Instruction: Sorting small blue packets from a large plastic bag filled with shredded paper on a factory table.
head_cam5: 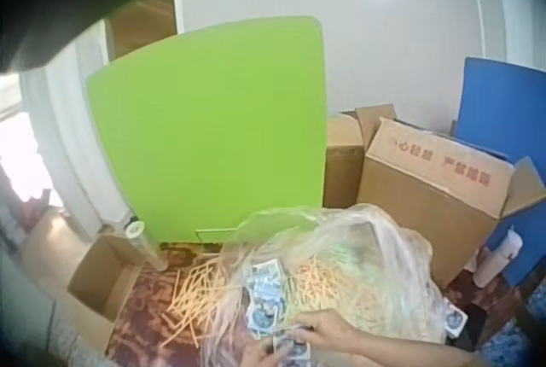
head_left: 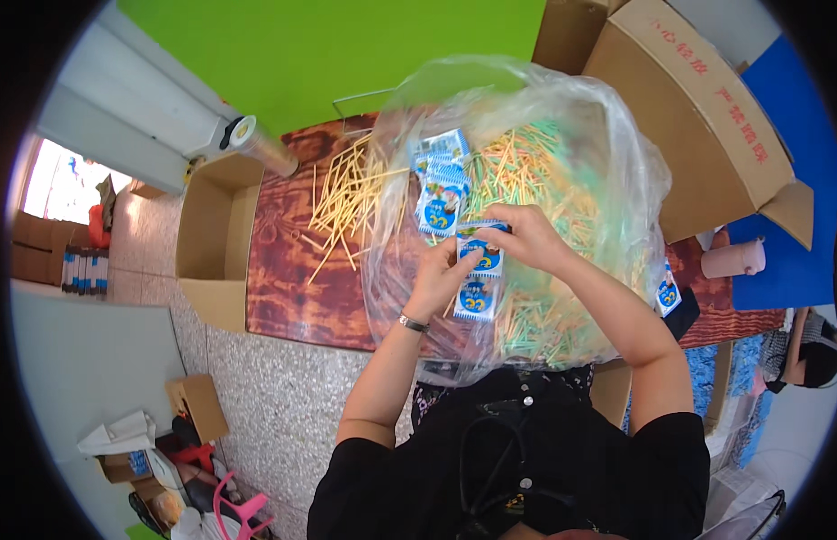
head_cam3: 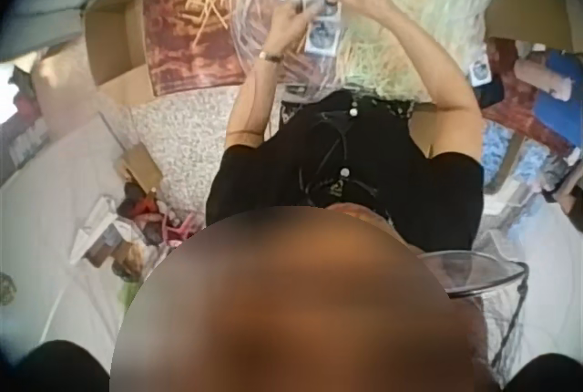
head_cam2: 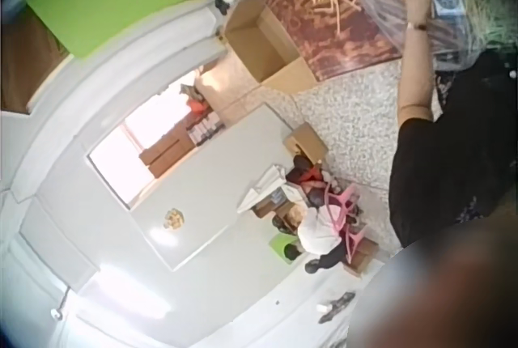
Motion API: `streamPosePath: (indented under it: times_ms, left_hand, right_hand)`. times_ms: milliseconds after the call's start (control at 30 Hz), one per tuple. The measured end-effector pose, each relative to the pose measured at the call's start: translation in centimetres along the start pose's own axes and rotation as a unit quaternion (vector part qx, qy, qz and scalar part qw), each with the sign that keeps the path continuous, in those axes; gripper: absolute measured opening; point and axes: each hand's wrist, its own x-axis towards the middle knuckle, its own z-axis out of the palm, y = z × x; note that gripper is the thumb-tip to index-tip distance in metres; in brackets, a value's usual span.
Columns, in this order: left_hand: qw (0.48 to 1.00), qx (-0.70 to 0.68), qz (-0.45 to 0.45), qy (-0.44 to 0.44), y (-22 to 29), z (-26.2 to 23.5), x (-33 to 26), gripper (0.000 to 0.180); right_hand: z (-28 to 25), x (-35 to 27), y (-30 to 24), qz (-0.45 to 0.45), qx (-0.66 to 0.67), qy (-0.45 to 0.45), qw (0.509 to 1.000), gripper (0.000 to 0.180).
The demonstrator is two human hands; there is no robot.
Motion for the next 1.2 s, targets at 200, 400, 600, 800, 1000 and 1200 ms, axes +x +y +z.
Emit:
streamPosePath:
  times_ms: [200, 400, 600, 800, 1000, 1200]
  left_hand:
    - [0.999, 0.010, -0.011, 0.048, -0.5, -0.2, 2.3, 0.017]
    - [0.996, -0.027, 0.005, 0.085, -1.0, 0.8, 4.3, 0.039]
    - [0.994, -0.078, 0.004, 0.077, -2.3, 0.8, 3.4, 0.026]
    - [0.994, -0.080, -0.019, 0.067, -2.1, 0.9, 3.4, 0.022]
    - [0.998, -0.036, -0.042, 0.036, -1.0, 0.5, 3.5, 0.015]
    - [0.993, -0.100, -0.038, 0.055, -1.2, 1.3, 3.2, 0.021]
  right_hand:
    - [-1.3, 1.7, 1.1, -0.039, 0.048, -0.042, 0.997, 0.017]
    - [-6.0, 6.8, 10.6, 0.056, 0.078, 0.070, 0.993, 0.026]
    - [-14.7, 8.5, 12.9, 0.219, -0.249, 0.146, 0.932, 0.027]
    - [-15.2, 7.9, 15.0, 0.279, -0.245, 0.053, 0.927, 0.030]
    - [-15.2, 8.9, 19.8, 0.166, -0.428, 0.119, 0.880, 0.028]
    - [-15.4, 9.8, 19.6, 0.168, -0.441, 0.094, 0.877, 0.030]
